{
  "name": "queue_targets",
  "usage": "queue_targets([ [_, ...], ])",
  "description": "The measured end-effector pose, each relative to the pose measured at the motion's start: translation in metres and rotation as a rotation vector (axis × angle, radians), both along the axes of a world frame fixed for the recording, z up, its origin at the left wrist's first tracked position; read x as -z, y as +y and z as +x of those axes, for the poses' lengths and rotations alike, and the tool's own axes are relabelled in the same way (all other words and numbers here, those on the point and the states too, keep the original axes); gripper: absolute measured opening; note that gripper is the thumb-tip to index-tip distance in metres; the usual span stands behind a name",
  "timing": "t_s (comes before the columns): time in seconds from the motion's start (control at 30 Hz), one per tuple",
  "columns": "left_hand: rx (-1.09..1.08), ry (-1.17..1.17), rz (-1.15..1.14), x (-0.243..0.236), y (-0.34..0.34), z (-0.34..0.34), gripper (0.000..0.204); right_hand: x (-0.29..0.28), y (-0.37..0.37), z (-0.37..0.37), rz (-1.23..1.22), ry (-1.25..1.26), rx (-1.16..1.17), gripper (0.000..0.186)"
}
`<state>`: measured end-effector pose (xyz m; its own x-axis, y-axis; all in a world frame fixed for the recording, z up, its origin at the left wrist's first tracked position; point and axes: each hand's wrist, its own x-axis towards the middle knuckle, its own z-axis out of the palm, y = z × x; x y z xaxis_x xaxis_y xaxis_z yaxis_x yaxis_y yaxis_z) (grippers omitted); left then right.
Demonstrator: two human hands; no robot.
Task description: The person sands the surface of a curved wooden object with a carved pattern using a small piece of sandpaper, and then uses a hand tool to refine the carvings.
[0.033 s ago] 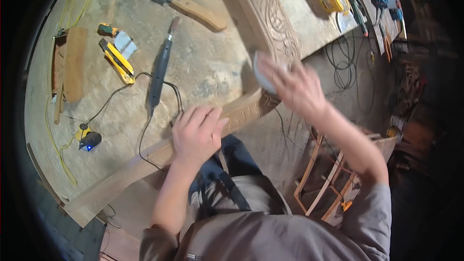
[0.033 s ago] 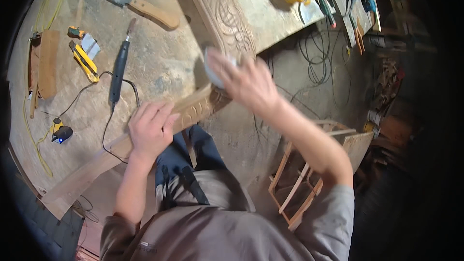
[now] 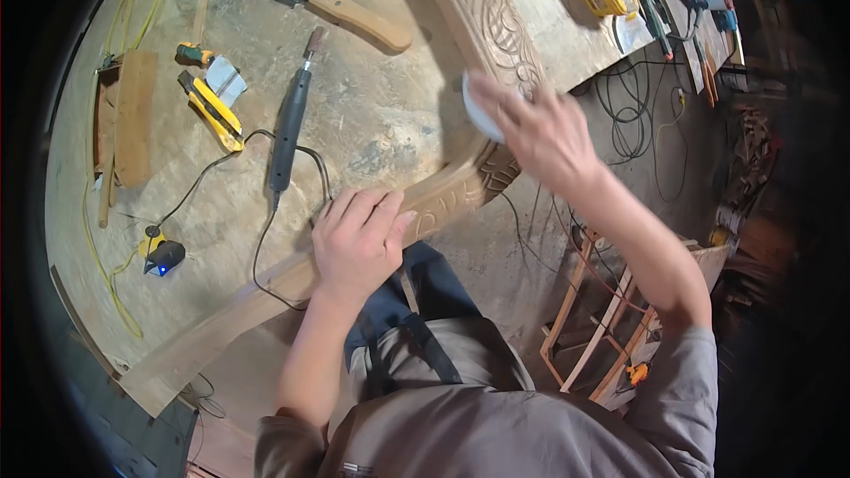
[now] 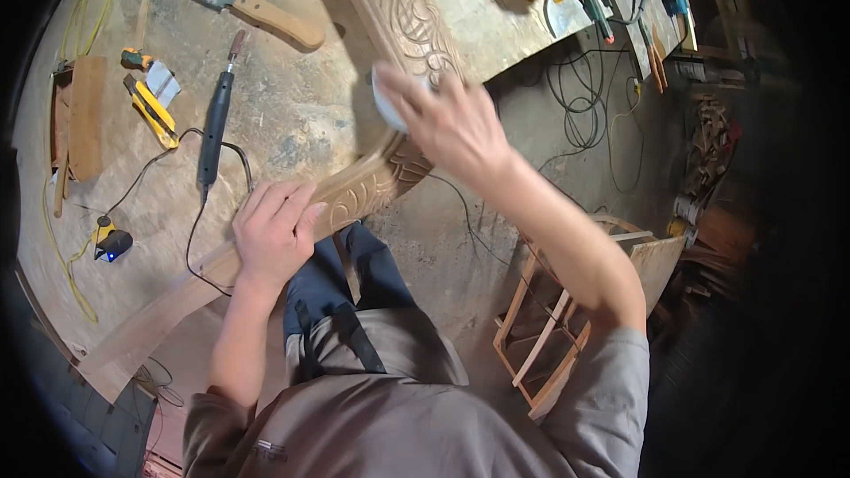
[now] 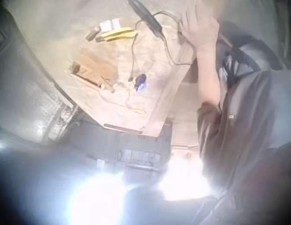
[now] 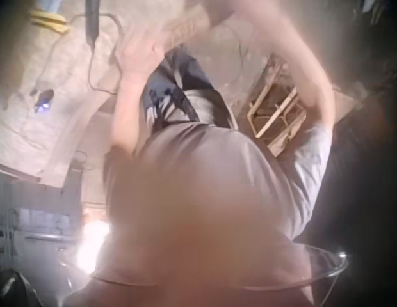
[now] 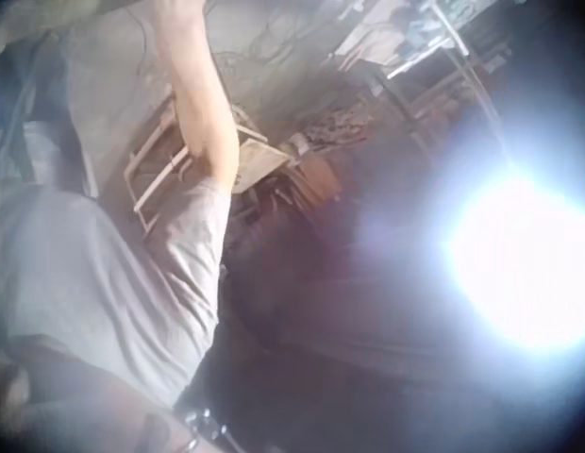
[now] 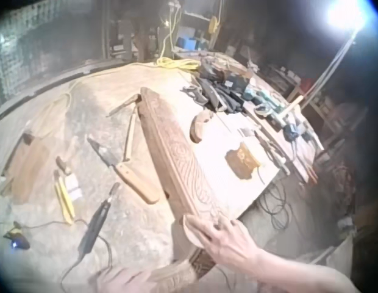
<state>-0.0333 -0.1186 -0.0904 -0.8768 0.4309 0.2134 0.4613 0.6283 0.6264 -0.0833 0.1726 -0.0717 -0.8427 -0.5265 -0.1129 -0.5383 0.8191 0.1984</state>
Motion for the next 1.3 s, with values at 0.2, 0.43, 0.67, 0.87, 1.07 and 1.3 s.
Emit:
queue_targets([
  [0.2,-0.008,0.015,0.002,0.000,-0.003,-0.003,0.022,-0.022,-0.022,0.014,-0.141,-0.041,0.094,0.066],
  [0.43,0.026,0.060,-0.012,0.002,0.001,-0.006,0.022,-0.009,-0.067,0.082,-0.342,-0.169,0.188,0.070],
  [0.67,0.028,0.052,-0.037,-0.001,0.006,-0.004,0.018,-0.032,-0.007,0.017,-0.473,0.370,0.394,0.057],
  [0.87,-0.042,-0.178,0.092,-0.004,0.061,-0.020,0.014,-0.002,-0.018,0.137,-1.330,0.182,1.009,0.062],
  [1.07,-0.113,-0.243,0.057,0.002,0.119,-0.049,0.017,0.020,-0.072,0.194,-1.511,0.130,1.152,0.046],
  [1.3,-0.241,-0.805,0.186,0.011,0.119,-0.092,0.022,0.016,-0.085,0.165,-1.308,0.360,0.948,0.049],
])
